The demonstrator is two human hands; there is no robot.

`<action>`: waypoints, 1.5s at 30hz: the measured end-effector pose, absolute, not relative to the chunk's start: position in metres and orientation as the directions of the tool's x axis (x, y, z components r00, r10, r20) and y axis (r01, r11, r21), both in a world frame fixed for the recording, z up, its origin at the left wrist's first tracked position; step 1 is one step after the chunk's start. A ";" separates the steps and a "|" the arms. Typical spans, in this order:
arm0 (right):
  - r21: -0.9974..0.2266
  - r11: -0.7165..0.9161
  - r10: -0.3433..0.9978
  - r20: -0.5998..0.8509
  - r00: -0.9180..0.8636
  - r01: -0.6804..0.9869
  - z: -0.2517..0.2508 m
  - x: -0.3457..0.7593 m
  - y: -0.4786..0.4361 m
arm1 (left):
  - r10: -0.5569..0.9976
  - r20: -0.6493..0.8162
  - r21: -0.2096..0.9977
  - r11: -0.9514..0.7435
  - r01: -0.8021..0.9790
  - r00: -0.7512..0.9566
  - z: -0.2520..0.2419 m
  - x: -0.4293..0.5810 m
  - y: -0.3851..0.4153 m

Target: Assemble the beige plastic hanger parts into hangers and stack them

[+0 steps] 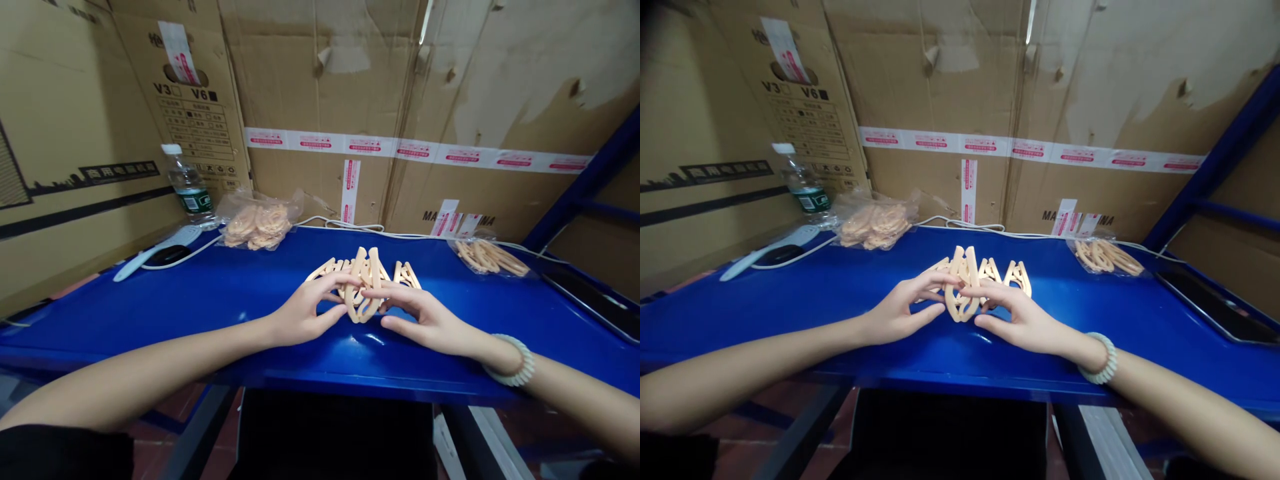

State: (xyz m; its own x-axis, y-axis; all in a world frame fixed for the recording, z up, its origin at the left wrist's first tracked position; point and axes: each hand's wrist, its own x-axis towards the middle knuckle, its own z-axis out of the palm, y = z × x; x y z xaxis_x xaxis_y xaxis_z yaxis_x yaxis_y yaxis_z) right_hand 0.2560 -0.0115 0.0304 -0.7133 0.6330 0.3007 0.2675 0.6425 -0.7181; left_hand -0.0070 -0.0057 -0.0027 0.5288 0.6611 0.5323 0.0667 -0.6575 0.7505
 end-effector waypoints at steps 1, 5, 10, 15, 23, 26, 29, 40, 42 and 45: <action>-0.710 0.646 0.628 0.286 -0.724 0.280 0.031 0.256 -0.011 | 0.633 0.542 0.716 -0.692 0.090 0.553 -0.003 -0.008 -0.006; -0.739 0.593 0.665 0.227 -0.712 0.318 0.042 0.262 -0.007 | 0.585 0.538 0.637 -0.754 0.162 0.607 -0.002 -0.011 -0.006; -0.704 0.488 0.774 0.076 -0.628 0.516 0.080 0.310 0.014 | 0.553 0.581 0.516 -0.818 0.255 0.597 -0.002 -0.017 -0.003; -0.521 0.354 0.877 -0.104 -0.470 0.776 0.096 0.367 0.041 | 0.492 0.593 0.336 -0.871 0.359 0.637 -0.003 -0.020 -0.003; -0.262 0.513 0.797 -0.209 -0.567 0.817 0.081 0.386 0.043 | 0.582 0.390 0.250 -0.813 0.526 0.713 -0.005 -0.021 -0.006; -0.184 0.514 0.832 -0.133 -0.539 0.838 0.077 0.377 0.035 | 0.692 0.281 0.242 -0.722 0.648 0.665 -0.005 -0.019 -0.012; -0.107 0.563 0.826 0.126 -0.550 0.820 0.063 0.354 0.020 | 0.735 0.230 0.203 -0.678 0.707 0.638 -0.005 -0.011 -0.018; 0.010 0.699 0.714 0.023 -0.700 0.715 0.008 0.303 0.027 | 0.795 0.015 0.168 -0.599 0.783 0.606 0.001 0.023 -0.005; 0.007 0.699 0.714 0.032 -0.699 0.715 0.008 0.300 0.044 | 0.791 0.031 0.165 -0.607 0.777 0.611 0.001 0.023 0.011; 0.002 0.661 0.751 0.012 -0.661 0.751 0.008 0.291 0.076 | 0.808 -0.031 0.202 -0.571 0.796 0.588 0.003 0.024 0.047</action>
State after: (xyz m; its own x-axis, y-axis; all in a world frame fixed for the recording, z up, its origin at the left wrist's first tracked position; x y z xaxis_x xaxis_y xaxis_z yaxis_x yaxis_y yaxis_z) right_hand 0.2911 0.0760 0.0082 -0.6607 0.7506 0.0120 0.7506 0.6607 0.0016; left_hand 0.0242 0.0472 0.0027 0.5881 0.8082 -0.0314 0.7956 -0.5711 0.2021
